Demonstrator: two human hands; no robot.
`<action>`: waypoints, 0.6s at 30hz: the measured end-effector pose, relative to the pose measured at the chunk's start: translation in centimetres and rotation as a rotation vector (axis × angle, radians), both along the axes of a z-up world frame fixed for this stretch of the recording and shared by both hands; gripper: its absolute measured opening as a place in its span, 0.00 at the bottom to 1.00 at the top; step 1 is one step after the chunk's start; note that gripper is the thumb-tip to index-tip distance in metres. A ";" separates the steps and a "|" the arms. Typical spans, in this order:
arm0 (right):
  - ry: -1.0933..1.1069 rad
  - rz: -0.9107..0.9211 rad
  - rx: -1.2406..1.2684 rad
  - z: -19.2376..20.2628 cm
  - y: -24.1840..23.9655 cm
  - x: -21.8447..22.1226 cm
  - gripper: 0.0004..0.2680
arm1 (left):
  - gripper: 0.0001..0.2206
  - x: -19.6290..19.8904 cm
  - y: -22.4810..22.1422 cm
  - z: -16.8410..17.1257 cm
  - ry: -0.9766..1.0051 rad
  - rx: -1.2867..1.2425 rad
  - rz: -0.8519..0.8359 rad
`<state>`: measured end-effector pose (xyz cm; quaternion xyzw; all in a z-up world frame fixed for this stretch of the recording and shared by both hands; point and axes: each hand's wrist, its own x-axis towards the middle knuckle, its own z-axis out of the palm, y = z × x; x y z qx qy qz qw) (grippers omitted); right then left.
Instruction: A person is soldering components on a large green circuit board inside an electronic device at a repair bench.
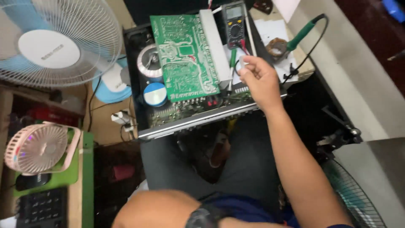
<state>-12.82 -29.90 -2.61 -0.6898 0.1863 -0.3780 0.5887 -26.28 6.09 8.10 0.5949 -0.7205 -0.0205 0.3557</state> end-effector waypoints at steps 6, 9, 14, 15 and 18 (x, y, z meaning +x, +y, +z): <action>-0.032 -0.078 -0.113 1.5 0.8 0.4 0.06 | 0.10 11.9 -10.9 4.3 -0.061 -0.099 0.056; -0.089 -0.074 -0.187 0.2 0.2 0.2 0.07 | 0.10 16.8 -12.9 3.6 -0.103 -0.140 0.135; -0.119 0.009 -0.216 3.6 3.6 -1.8 0.04 | 0.36 22.7 -14.5 0.4 -0.153 -0.092 0.387; -0.144 0.022 -0.259 3.1 3.7 -1.8 0.06 | 0.34 23.1 -14.8 -0.2 -0.214 -0.106 0.397; -0.252 0.148 -0.312 5.2 4.3 -2.9 0.04 | 0.19 23.7 -16.0 -1.7 -0.407 -0.221 0.362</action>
